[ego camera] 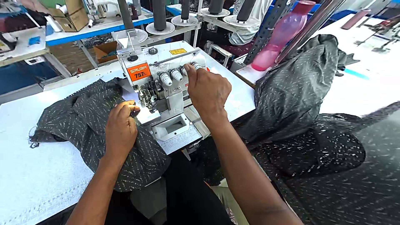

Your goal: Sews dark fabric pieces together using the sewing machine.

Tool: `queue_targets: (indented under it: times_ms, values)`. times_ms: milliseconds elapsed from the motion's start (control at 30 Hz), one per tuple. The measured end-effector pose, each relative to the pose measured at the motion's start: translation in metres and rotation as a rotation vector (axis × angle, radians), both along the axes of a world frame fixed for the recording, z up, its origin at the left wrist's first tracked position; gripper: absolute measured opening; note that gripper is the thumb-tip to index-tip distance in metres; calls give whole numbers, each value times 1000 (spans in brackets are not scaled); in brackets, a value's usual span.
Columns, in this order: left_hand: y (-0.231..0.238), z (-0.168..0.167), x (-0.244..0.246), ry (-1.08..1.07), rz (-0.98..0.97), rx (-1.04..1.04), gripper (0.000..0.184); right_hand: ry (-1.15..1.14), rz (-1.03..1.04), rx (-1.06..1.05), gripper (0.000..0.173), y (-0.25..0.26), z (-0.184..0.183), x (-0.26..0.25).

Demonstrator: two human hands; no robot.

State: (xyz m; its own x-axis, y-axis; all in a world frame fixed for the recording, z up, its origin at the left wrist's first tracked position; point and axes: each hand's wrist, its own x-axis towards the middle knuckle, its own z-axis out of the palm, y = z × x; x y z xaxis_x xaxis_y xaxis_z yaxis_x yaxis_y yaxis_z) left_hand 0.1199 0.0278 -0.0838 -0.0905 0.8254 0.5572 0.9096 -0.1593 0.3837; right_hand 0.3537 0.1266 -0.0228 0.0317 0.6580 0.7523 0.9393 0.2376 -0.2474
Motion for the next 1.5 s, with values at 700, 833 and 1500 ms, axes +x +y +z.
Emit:
queue_targets:
  times_ms: [700,833,1500]
  values:
    - [-3,3,3,32,19,-25,36,3,16,-5,65,3,2,4]
    - [-2,2,2,26,21,-26,36,219,220,78,57,-18,-28,25]
    - [-112,42,-26,277,-578,-234,25,672,2051,-954,35,-132,-68,33]
